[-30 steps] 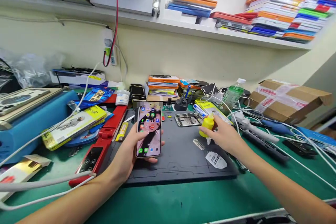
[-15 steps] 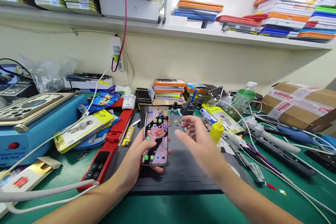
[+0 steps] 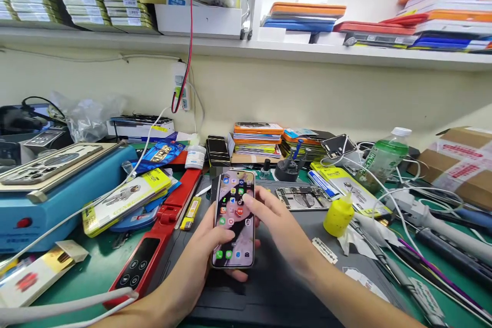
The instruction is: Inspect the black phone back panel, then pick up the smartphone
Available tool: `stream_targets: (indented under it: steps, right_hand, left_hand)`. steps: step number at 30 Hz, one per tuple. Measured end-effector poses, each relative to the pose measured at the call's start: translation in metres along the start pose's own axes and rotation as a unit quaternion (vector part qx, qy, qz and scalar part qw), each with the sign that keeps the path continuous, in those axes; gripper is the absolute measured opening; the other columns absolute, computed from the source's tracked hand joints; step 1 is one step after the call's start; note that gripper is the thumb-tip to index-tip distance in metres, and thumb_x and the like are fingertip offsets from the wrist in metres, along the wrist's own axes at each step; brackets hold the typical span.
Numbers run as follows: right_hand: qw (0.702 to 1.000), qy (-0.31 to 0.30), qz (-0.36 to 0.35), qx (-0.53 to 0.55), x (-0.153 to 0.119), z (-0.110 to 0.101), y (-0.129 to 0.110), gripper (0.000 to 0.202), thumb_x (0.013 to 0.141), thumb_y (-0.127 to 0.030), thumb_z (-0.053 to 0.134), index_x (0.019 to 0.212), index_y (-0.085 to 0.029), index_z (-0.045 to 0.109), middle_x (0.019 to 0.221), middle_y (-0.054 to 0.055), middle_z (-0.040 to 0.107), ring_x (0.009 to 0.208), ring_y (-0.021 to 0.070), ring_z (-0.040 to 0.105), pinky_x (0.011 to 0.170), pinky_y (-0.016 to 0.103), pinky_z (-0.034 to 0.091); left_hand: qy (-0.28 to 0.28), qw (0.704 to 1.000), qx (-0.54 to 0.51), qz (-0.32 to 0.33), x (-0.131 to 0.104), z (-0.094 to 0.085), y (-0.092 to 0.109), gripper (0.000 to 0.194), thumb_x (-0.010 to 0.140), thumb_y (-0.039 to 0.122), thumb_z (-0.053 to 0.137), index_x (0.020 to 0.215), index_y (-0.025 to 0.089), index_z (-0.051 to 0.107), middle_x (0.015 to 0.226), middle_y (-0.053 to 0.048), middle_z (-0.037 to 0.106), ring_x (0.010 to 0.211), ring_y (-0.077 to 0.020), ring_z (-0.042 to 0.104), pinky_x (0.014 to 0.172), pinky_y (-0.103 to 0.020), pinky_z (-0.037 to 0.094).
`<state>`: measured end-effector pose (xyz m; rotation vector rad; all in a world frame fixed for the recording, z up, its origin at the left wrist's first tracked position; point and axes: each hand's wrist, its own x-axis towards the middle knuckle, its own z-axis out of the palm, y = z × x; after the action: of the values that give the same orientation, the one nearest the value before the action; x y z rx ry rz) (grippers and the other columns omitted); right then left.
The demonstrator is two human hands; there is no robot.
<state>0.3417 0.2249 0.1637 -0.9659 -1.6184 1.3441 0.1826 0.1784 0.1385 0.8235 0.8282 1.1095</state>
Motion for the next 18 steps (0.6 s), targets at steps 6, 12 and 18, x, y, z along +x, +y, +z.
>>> stream_targets:
  steps: [6,12,18]
  right_hand:
    - [0.999,0.032,-0.015,0.035,-0.005,-0.018,-0.007,0.025,0.098,-0.046,0.049,0.109,-0.025,0.060,0.097,0.000,0.063,0.089,0.0190,0.057,0.078,0.030,0.047]
    - [0.995,0.095,-0.007,0.013,0.006,-0.028,-0.008,0.035,0.090,-0.055,0.060,0.095,-0.020,0.062,0.096,0.002,0.067,0.093,0.0207,0.060,0.081,0.032,0.045]
    - [0.998,0.063,-0.013,-0.002,0.003,-0.026,-0.009,0.035,0.086,-0.048,0.069,0.105,-0.020,0.061,0.105,0.004,0.069,0.099,0.0227,0.062,0.085,0.036,0.047]
  left_hand:
    - [-0.009,0.996,0.081,-0.022,-0.005,0.018,0.006,0.062,0.082,0.018,0.057,0.140,0.034,0.043,0.131,-0.007,0.063,0.106,-0.0313,0.069,0.060,-0.035,0.063]
    - [-0.056,0.987,0.149,-0.027,-0.007,0.031,0.004,0.058,0.083,0.019,0.058,0.139,0.030,0.044,0.126,-0.007,0.065,0.107,-0.0298,0.066,0.073,-0.039,0.062]
    - [-0.091,0.985,0.144,-0.003,-0.008,0.017,0.000,0.063,0.085,0.017,0.057,0.143,0.032,0.038,0.139,-0.007,0.058,0.114,-0.0314,0.064,0.078,-0.040,0.061]
